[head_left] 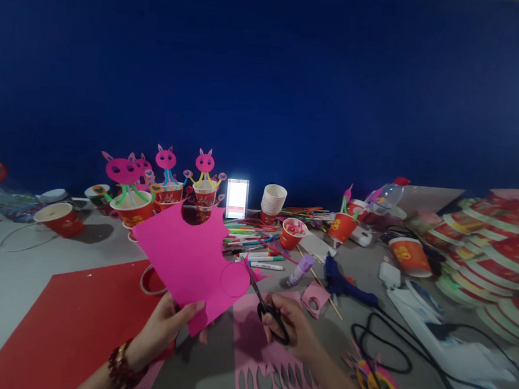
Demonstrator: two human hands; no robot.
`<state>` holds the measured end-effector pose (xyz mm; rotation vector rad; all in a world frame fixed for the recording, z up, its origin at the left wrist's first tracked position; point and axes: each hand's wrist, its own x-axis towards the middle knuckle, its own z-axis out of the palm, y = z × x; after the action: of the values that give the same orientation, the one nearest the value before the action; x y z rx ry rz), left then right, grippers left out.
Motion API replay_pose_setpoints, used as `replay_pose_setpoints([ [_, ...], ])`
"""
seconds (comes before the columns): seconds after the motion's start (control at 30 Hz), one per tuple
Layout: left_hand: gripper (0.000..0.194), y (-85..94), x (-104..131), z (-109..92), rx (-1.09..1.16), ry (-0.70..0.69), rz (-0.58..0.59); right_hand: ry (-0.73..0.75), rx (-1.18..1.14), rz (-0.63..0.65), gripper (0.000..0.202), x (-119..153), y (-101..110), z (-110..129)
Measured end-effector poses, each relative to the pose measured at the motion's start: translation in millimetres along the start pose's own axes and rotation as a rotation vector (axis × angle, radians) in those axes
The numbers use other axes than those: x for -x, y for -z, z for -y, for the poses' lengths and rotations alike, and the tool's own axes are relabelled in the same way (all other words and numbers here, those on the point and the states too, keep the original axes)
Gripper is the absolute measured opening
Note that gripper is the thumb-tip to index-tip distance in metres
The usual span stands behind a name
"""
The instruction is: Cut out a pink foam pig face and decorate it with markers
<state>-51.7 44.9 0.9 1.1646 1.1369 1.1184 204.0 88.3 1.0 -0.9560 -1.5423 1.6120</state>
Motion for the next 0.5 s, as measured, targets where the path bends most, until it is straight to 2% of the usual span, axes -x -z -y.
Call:
replay_pose_setpoints([
  [0.23,0.037,-1.5,-0.2,-2.2,0.045,-0.014,-0.019,0.001,-0.038,-0.013,0.055,0.4,-1.7,-0.5],
  [0.5,0.040,-2.3,-0.1,-1.0,0.051,-0.011,-0.022,-0.037,-0.092,-0.013,0.055,0.7,-2.9,-0.2],
])
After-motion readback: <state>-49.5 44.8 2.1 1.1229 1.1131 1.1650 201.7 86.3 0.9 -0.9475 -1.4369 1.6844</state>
